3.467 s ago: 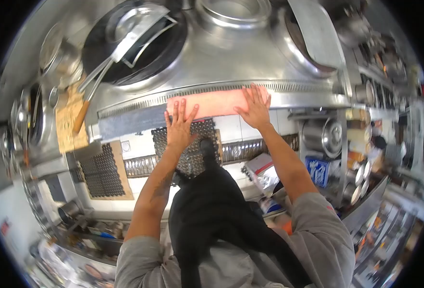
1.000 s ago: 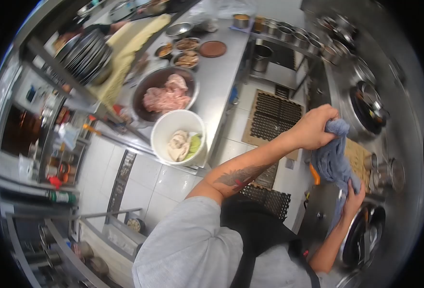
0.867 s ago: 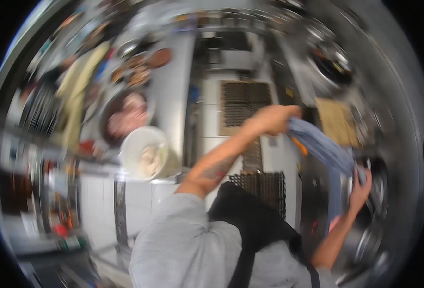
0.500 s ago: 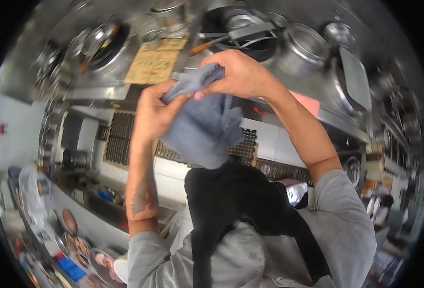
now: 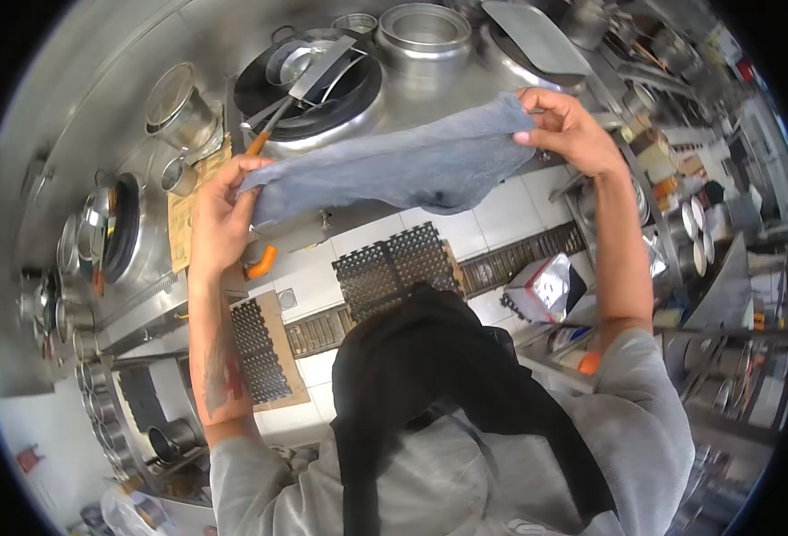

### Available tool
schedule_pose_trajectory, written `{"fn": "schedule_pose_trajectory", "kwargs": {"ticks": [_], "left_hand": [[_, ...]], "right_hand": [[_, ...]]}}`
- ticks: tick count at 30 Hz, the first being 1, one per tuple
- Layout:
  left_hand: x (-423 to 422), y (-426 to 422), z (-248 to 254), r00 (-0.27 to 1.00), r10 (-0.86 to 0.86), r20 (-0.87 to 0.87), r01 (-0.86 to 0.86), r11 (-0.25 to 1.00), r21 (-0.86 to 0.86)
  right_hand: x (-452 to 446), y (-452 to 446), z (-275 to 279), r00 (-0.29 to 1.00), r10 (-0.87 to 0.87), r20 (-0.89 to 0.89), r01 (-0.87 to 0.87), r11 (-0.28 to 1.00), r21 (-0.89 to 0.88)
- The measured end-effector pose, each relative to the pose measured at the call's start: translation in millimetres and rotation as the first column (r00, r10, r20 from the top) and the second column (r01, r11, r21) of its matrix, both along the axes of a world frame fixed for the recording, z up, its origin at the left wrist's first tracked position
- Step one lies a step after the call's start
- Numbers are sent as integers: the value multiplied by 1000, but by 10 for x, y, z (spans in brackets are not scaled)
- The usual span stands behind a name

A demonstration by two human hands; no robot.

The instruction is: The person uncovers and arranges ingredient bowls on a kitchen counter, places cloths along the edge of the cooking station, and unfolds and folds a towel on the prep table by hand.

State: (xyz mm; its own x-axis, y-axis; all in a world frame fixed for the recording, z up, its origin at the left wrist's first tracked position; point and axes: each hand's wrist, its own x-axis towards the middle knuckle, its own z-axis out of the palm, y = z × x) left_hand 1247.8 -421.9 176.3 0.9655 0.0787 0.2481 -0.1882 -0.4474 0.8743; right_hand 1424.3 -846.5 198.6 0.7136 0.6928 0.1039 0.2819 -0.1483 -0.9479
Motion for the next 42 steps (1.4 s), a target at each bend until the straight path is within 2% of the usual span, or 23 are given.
{"fn": "schedule_pose_trajectory", "kwargs": {"ticks": [3,4,6,7,9,10,11,12,19,21,23,25,27,28,29,30,31,33,35,36,38,41,42], "left_hand": [[348,239,258,919,-277,-280,281,959,-24],[473,252,330,904,-359,-233,304,922,-239],[654,142,319,890,-445,-98,295,727,-620],[691,18,249,893,-451,-14,275,568,-776],[864,-84,-295,799,-595,92,335,312,-889],[851,-140,-613,724,-685,79,419,346,-840],[837,-201,-925,642,-764,63,511,365,-778],[605,-459,-750,816,-534,-223,335,749,-572],[664,-24,-874,914,-365,-177,179,754,-632],[689,-43,-851,925,-337,-176,171,782,-599],[736,-73,-818,987,-51,-155,-5,938,-346],[796,-139,-652,990,7,-139,-54,937,-344],[809,-242,-340,989,-51,-138,-48,774,-631],[821,-263,-249,990,-43,-131,-49,776,-629],[816,-275,-179,997,-50,52,67,912,-405],[797,-262,-155,971,-103,215,133,982,-133],[890,-137,-215,991,-4,134,-25,976,218],[910,28,-206,982,143,120,-175,930,323],[768,49,16,967,184,174,-223,945,241],[675,46,93,950,225,219,-261,953,152],[466,-82,155,835,273,477,-240,962,-129],[168,-547,446,551,456,698,100,795,-598],[216,-717,527,497,426,756,196,793,-576]], "right_hand": [[-50,-298,168,997,-6,-71,-8,980,-199],[-6,-336,211,999,-35,-36,30,992,-124],[96,-357,231,996,-86,10,86,995,-46],[162,-266,100,978,-37,-205,105,938,330],[-27,-16,-252,948,-137,-288,232,915,330],[-129,109,-360,946,-308,-102,307,951,-26],[-91,94,-475,944,-318,-91,318,948,-22],[-105,82,-650,937,-317,-149,304,947,-106],[-261,-204,-551,865,-481,-142,440,864,-247],[-271,-116,-433,800,-570,188,583,662,-471],[-255,-32,-465,713,-661,235,691,603,-400],[-262,-3,-448,617,-740,269,782,536,-319],[-268,20,-367,904,-418,-95,426,900,95],[-246,59,-362,950,-305,-66,312,926,213],[-180,92,-360,954,-295,-61,301,929,216],[-104,106,-392,906,-395,152,405,913,-40],[-59,122,-420,826,-417,380,529,807,-263],[10,127,-401,722,-514,463,658,716,-231],[-111,139,-404,525,-641,560,755,654,39],[-242,198,-330,482,-750,453,778,604,172],[-511,431,-171,565,-820,-93,687,405,603],[-928,832,158,563,-820,101,91,183,979],[-914,947,220,655,-735,176,-36,202,979]]}}
